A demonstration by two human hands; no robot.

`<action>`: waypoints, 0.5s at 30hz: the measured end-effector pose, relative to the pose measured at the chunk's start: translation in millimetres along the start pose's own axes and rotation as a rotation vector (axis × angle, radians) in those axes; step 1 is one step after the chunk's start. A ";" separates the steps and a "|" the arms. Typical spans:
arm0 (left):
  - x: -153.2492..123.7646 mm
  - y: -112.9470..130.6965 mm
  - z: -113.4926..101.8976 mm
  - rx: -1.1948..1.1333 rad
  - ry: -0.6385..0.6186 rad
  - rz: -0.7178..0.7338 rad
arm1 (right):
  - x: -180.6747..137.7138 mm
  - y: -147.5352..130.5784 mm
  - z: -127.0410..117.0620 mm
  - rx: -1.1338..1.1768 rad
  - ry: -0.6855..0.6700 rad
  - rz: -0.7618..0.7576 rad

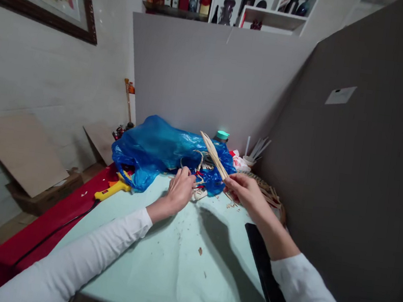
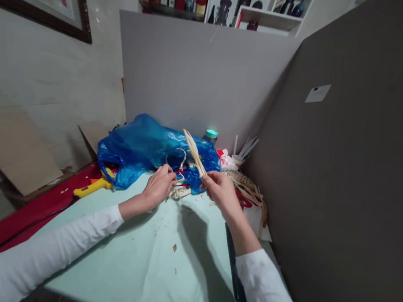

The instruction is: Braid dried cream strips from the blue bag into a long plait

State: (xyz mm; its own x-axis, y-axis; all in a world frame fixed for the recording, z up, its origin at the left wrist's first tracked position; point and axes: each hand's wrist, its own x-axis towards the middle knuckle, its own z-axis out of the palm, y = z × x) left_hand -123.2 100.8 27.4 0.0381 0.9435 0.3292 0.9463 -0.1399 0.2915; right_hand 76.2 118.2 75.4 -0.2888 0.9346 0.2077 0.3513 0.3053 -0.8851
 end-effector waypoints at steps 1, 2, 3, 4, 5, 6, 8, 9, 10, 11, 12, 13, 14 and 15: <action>-5.0 -2.3 -0.2 -0.015 0.005 -0.021 | -5.3 0.6 10.3 0.048 -0.006 0.007; -9.1 -4.5 -0.4 -0.033 0.007 -0.038 | -10.3 1.1 20.2 0.092 -0.011 0.014; -12.3 -6.5 -0.6 -0.055 0.007 -0.048 | -14.6 1.8 29.3 0.131 -0.013 0.022; -14.6 -8.1 -0.8 -0.079 0.007 -0.054 | -17.9 2.8 37.2 0.166 -0.011 0.029; -16.3 -9.3 -1.1 -0.107 0.010 -0.057 | -20.1 4.3 43.8 0.197 -0.003 0.037; -17.6 -10.1 -1.5 -0.137 0.016 -0.058 | -21.4 6.5 48.9 0.224 0.009 0.046; -19.8 -10.6 -2.5 -0.200 0.034 -0.061 | -22.0 13.0 55.5 0.274 0.042 0.064; -21.0 -10.5 -3.3 -0.233 0.047 -0.065 | -22.1 17.1 57.5 0.298 0.060 0.074; -22.5 -10.3 -4.3 -0.266 0.062 -0.069 | -22.5 21.5 59.1 0.320 0.079 0.083; -24.3 -10.0 -5.7 -0.299 0.078 -0.075 | -23.5 26.0 60.5 0.341 0.098 0.092; -26.3 -9.7 -7.4 -0.335 0.095 -0.082 | -25.2 30.5 62.0 0.360 0.115 0.101; -28.7 -9.6 -9.7 -0.372 0.110 -0.088 | -27.4 34.5 63.5 0.377 0.129 0.110; -31.3 -9.6 -12.5 -0.399 0.124 -0.091 | -30.1 38.0 65.1 0.392 0.138 0.120; -33.9 -9.8 -15.7 -0.444 0.133 -0.094 | -32.9 40.7 66.7 0.404 0.141 0.129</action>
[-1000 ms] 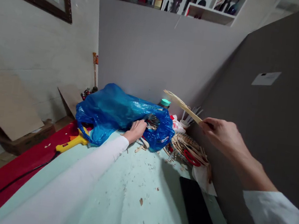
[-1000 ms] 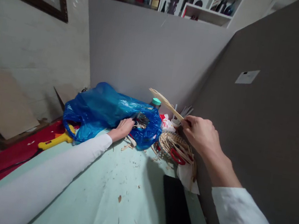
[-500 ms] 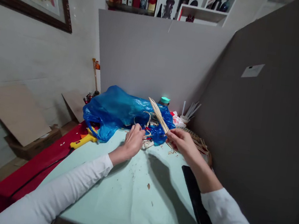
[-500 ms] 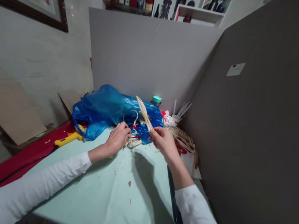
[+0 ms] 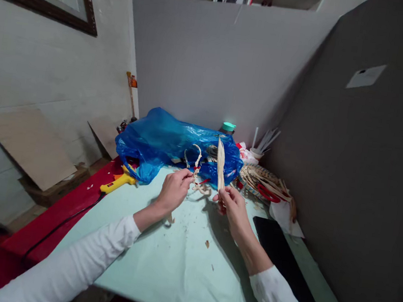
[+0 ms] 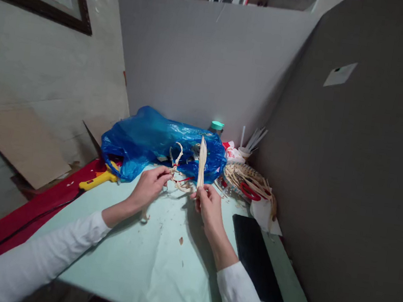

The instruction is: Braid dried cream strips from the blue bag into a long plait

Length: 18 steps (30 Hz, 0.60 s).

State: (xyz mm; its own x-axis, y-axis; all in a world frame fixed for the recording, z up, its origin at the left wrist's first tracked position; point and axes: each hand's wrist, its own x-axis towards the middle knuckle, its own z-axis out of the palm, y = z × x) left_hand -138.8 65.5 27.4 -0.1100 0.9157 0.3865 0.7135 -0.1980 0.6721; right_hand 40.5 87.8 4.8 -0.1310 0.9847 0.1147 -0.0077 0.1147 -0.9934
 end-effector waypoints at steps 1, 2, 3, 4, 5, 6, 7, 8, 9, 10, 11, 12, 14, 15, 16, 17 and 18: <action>-2.2 1.0 -3.6 -0.074 -0.001 -0.014 | -2.5 2.3 0.2 0.008 0.002 0.008; -4.3 1.9 -7.3 -0.180 -0.011 -0.040 | -4.7 3.4 0.7 0.014 0.001 0.015; -6.4 2.6 -10.7 -0.338 -0.032 -0.091 | -6.6 3.3 1.3 0.019 -0.001 0.019; -8.5 3.1 -13.6 -0.505 -0.066 -0.154 | -8.2 2.0 2.1 0.020 -0.001 0.020; -10.7 3.4 -15.8 -0.663 -0.111 -0.224 | -9.7 -0.3 3.1 0.018 0.000 0.019; -13.4 3.6 -17.1 -0.795 -0.163 -0.291 | -11.2 -3.3 4.2 0.012 0.000 0.017; -16.8 3.7 -17.5 -0.878 -0.220 -0.346 | -12.9 -6.8 5.4 0.008 -0.005 0.020; -21.0 3.8 -17.1 -0.926 -0.278 -0.389 | -15.0 -10.4 6.7 0.008 -0.020 0.028; -26.1 4.1 -16.1 -0.947 -0.336 -0.422 | -17.7 -14.0 8.1 0.012 -0.046 0.042; -32.0 4.7 -14.8 -0.949 -0.389 -0.447 | -21.0 -17.3 9.6 0.022 -0.089 0.061; -38.6 5.5 -13.6 -0.942 -0.437 -0.468 | -24.8 -20.3 11.2 0.037 -0.142 0.084; -45.5 6.6 -12.5 -0.933 -0.481 -0.487 | -29.0 -22.8 12.9 0.051 -0.200 0.109; -58.7 9.2 -11.4 -0.932 -0.556 -0.520 | -37.9 -26.3 16.1 0.065 -0.304 0.160; -64.1 10.4 -11.3 -0.941 -0.586 -0.533 | -42.3 -27.5 17.5 0.063 -0.346 0.184; -68.5 11.3 -11.3 -0.955 -0.611 -0.546 | -46.5 -28.3 18.4 0.057 -0.383 0.203; -71.7 11.7 -11.3 -0.975 -0.626 -0.558 | -50.3 -28.7 18.8 0.048 -0.415 0.219; -73.7 11.7 -11.1 -0.995 -0.632 -0.573 | -53.8 -28.9 18.5 0.039 -0.447 0.232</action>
State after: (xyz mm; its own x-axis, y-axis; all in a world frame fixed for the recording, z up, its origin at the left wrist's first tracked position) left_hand -130.0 -8.3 13.8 0.3102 0.9066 -0.2860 -0.1693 0.3487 0.9218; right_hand 29.4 29.1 27.2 -0.5451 0.8305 -0.1148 0.0363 -0.1134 -0.9929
